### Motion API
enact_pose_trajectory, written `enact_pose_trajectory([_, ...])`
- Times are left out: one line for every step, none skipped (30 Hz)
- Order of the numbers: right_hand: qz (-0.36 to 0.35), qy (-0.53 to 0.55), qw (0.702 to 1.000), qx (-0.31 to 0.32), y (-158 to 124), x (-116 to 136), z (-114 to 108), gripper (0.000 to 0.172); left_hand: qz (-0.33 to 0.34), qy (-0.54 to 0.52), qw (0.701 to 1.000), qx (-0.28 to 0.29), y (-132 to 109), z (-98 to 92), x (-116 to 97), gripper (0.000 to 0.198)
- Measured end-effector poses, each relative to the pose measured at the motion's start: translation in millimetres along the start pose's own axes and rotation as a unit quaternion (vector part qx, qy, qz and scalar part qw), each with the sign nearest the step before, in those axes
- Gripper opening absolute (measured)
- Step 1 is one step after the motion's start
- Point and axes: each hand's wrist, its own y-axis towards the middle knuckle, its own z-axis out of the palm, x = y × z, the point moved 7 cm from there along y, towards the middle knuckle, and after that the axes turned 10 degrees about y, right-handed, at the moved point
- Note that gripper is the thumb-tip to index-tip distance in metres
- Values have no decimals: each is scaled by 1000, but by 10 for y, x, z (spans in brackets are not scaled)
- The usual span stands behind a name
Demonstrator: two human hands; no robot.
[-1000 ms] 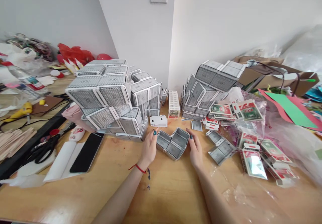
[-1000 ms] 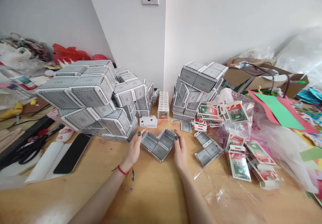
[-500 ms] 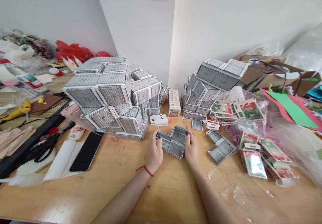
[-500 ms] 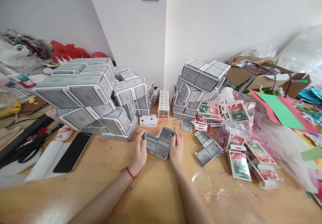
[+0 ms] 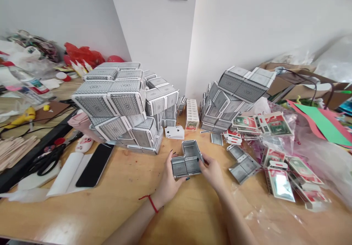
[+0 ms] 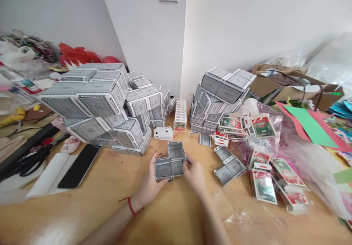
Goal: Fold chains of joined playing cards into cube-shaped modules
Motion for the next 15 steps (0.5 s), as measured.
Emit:
enact_pose_trajectory([-5, -46, 999, 0, 1, 17, 4, 32, -4, 6, 1000, 0, 7, 10, 18, 90])
enact_pose_trajectory([-8, -85, 996, 6, 2, 30, 11, 32, -7, 9, 1000, 0, 10, 20, 34, 90])
enact_pose_trajectory([-11, -116, 993, 17, 5, 44, 21, 33, -9, 10, 1000, 1, 12, 30, 47, 90])
enact_pose_trajectory([-16, -140, 990, 29, 7, 59, 30, 34, -10, 11, 1000, 2, 12, 37, 58, 91])
enact_pose_trajectory([-21, -158, 986, 41, 10, 74, 35, 34, -9, 12, 1000, 4, 13, 41, 66, 92])
enact_pose_trajectory([-29, -172, 983, 51, 12, 91, 40, 33, -7, 14, 1000, 6, 14, 41, 69, 92])
enact_pose_trajectory([-38, -184, 980, 59, 14, 110, 42, 32, -4, 17, 1000, 8, 15, 36, 68, 92])
enact_pose_trajectory([-48, -196, 977, 65, 17, 128, 42, 31, -1, 21, 1000, 10, 17, 28, 66, 91])
enact_pose_trajectory([-58, -209, 974, 70, 21, 144, 43, 29, 0, 23, 1000, 14, 19, 18, 62, 91])
enact_pose_trajectory([-65, -227, 969, 72, 26, 156, 43, 27, -2, 23, 1000, 20, 20, 9, 62, 90])
enact_pose_trajectory([-67, -249, 963, 73, 33, 162, 42, 27, -7, 22, 999, 28, 22, 1, 63, 89])
enact_pose_trajectory([-65, -274, 957, 71, 43, 162, 34, 27, -14, 18, 999, 35, 25, -8, 67, 88])
enact_pose_trajectory([-58, -299, 950, 64, 56, 158, 18, 30, -21, 13, 999, 43, 28, -16, 71, 87])
enact_pose_trajectory([-49, -320, 944, 56, 71, 153, -3, 35, -25, 8, 998, 50, 32, -25, 72, 86])
enact_pose_trajectory([-40, -333, 941, 48, 87, 148, -27, 41, -26, 2, 998, 53, 38, -37, 70, 85])
